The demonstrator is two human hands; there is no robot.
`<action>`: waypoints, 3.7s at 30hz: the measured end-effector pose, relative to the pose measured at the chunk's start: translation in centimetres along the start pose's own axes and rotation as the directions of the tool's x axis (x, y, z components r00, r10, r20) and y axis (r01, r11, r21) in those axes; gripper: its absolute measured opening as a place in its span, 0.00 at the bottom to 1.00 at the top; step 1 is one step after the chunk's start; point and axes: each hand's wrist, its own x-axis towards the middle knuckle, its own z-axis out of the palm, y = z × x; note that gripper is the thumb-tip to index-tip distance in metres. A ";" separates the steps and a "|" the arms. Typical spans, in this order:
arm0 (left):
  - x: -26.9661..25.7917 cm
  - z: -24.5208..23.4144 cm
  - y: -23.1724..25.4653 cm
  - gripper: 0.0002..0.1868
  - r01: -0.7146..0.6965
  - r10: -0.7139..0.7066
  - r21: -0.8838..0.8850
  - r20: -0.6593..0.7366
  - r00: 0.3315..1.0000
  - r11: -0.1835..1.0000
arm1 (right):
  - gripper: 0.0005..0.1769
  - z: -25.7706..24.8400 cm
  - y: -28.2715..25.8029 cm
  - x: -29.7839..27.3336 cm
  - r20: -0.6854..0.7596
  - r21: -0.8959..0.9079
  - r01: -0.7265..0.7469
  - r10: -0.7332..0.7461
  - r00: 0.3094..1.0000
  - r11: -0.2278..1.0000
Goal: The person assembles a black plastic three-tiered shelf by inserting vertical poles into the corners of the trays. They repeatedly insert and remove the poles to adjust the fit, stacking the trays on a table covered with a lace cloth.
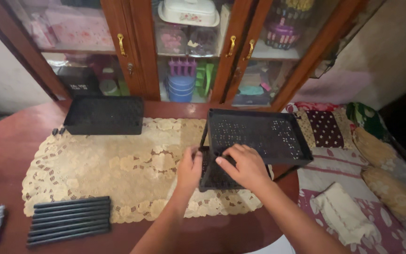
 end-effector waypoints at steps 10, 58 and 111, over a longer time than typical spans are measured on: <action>8.8 1.4 0.5 0.24 -0.064 0.055 0.069 0.116 0.992 0.996 | 0.18 -0.3 2.2 6.8 -0.028 0.019 -0.125 0.125 0.992 0.992; 14.2 7.2 -6.1 0.16 -0.039 0.089 -0.202 0.242 0.966 0.979 | 0.22 7.1 8.4 17.4 0.380 -0.251 -0.262 0.344 0.859 0.932; 12.8 6.0 -4.8 0.25 -0.189 0.206 -0.108 0.176 0.963 0.976 | 0.24 6.5 8.3 17.0 0.394 -0.175 -0.263 0.312 0.864 0.949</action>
